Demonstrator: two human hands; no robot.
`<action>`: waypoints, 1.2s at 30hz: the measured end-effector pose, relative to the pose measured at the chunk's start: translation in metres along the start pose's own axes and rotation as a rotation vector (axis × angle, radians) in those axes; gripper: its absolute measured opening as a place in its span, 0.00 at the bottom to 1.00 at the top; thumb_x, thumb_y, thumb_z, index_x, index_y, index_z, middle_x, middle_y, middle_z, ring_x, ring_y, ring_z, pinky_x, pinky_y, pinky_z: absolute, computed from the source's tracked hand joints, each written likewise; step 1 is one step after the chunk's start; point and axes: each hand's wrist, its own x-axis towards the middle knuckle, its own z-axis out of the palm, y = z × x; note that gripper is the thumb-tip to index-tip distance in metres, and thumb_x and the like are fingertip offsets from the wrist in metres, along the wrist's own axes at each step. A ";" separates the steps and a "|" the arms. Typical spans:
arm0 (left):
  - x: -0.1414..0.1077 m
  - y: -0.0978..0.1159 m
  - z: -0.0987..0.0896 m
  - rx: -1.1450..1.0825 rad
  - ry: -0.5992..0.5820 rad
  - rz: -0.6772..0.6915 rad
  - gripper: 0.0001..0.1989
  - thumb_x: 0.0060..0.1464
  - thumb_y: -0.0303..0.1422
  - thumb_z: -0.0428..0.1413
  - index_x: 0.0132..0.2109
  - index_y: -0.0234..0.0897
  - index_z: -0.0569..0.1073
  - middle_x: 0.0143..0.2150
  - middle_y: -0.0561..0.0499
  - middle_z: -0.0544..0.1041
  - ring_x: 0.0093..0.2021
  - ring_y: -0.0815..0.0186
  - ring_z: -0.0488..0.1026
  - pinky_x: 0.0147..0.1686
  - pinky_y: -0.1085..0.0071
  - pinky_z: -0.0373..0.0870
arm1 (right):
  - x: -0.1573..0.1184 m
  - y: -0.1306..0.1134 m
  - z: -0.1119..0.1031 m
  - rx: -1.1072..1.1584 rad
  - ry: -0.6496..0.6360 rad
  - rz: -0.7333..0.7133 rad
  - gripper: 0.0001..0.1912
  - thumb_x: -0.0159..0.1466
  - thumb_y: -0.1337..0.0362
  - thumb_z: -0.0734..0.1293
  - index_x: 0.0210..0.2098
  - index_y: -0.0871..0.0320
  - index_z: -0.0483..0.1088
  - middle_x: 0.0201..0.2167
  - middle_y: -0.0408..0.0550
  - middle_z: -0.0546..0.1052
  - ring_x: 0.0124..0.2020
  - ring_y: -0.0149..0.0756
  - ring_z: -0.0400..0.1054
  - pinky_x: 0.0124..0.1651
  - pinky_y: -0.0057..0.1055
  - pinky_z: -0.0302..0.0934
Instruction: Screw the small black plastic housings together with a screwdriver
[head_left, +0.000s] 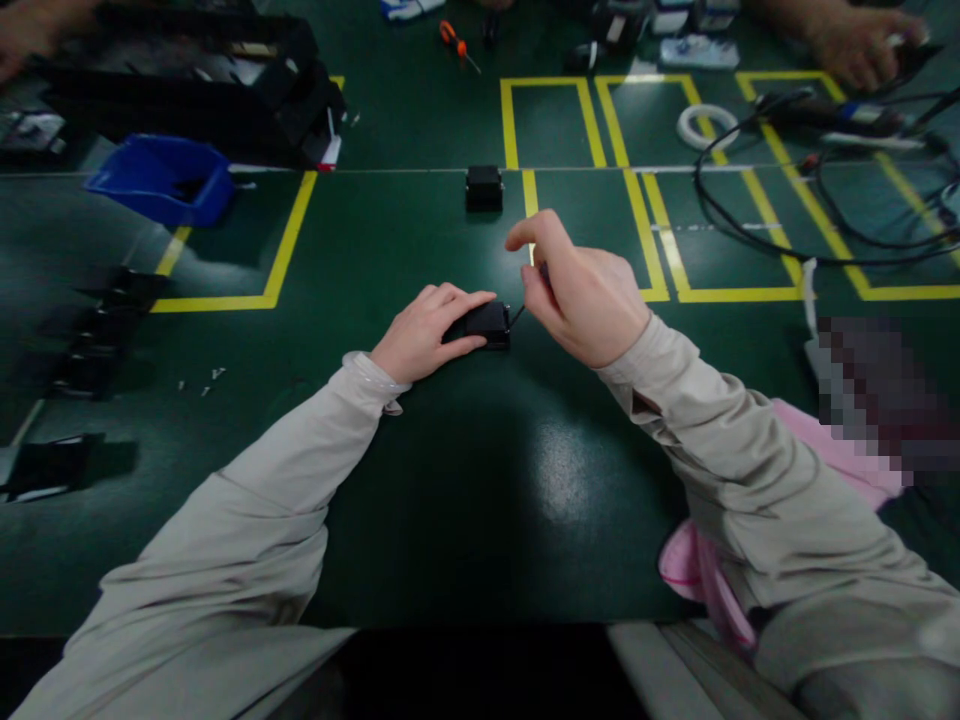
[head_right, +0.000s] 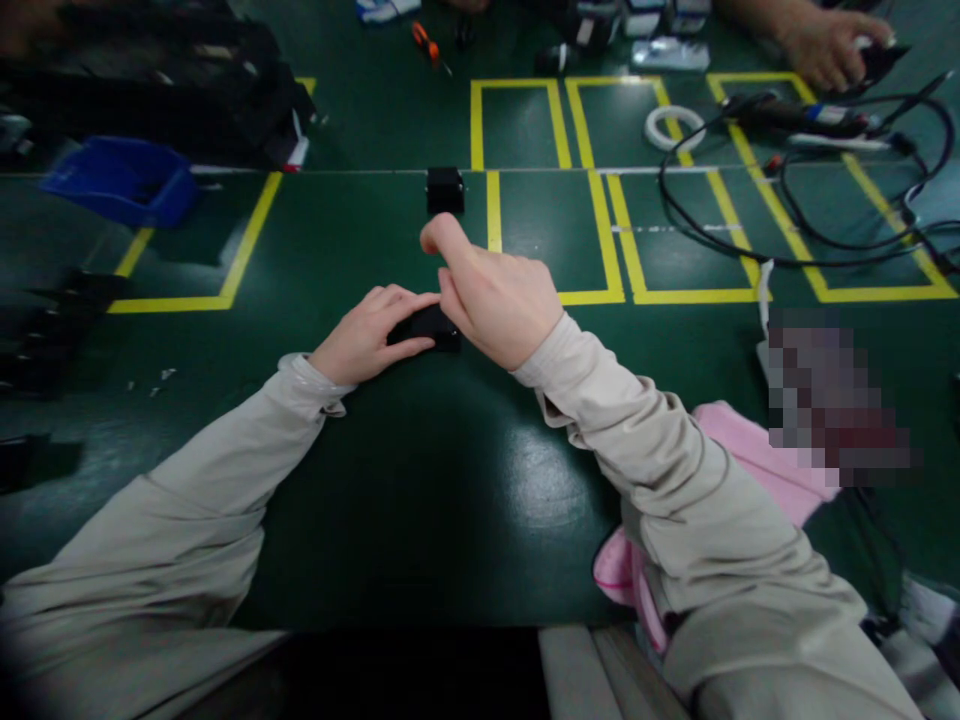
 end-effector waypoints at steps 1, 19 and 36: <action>0.000 0.000 0.000 0.000 0.003 0.002 0.27 0.64 0.44 0.51 0.67 0.42 0.62 0.53 0.43 0.70 0.52 0.54 0.66 0.54 0.57 0.64 | 0.000 0.000 0.000 0.000 0.000 -0.003 0.20 0.68 0.64 0.52 0.56 0.59 0.63 0.35 0.46 0.77 0.32 0.34 0.72 0.37 0.30 0.58; -0.001 0.003 -0.002 0.025 0.012 0.010 0.27 0.63 0.42 0.53 0.67 0.41 0.62 0.54 0.43 0.68 0.53 0.55 0.66 0.54 0.57 0.65 | -0.001 -0.002 -0.005 -0.046 -0.073 0.050 0.19 0.71 0.56 0.52 0.50 0.57 0.68 0.29 0.45 0.76 0.30 0.35 0.71 0.36 0.32 0.58; 0.009 0.049 -0.008 0.246 0.087 0.057 0.15 0.62 0.40 0.57 0.52 0.38 0.72 0.44 0.46 0.73 0.45 0.57 0.71 0.41 0.64 0.63 | -0.003 0.000 -0.001 0.025 0.007 0.016 0.20 0.66 0.62 0.55 0.55 0.59 0.63 0.27 0.44 0.76 0.26 0.35 0.69 0.34 0.32 0.58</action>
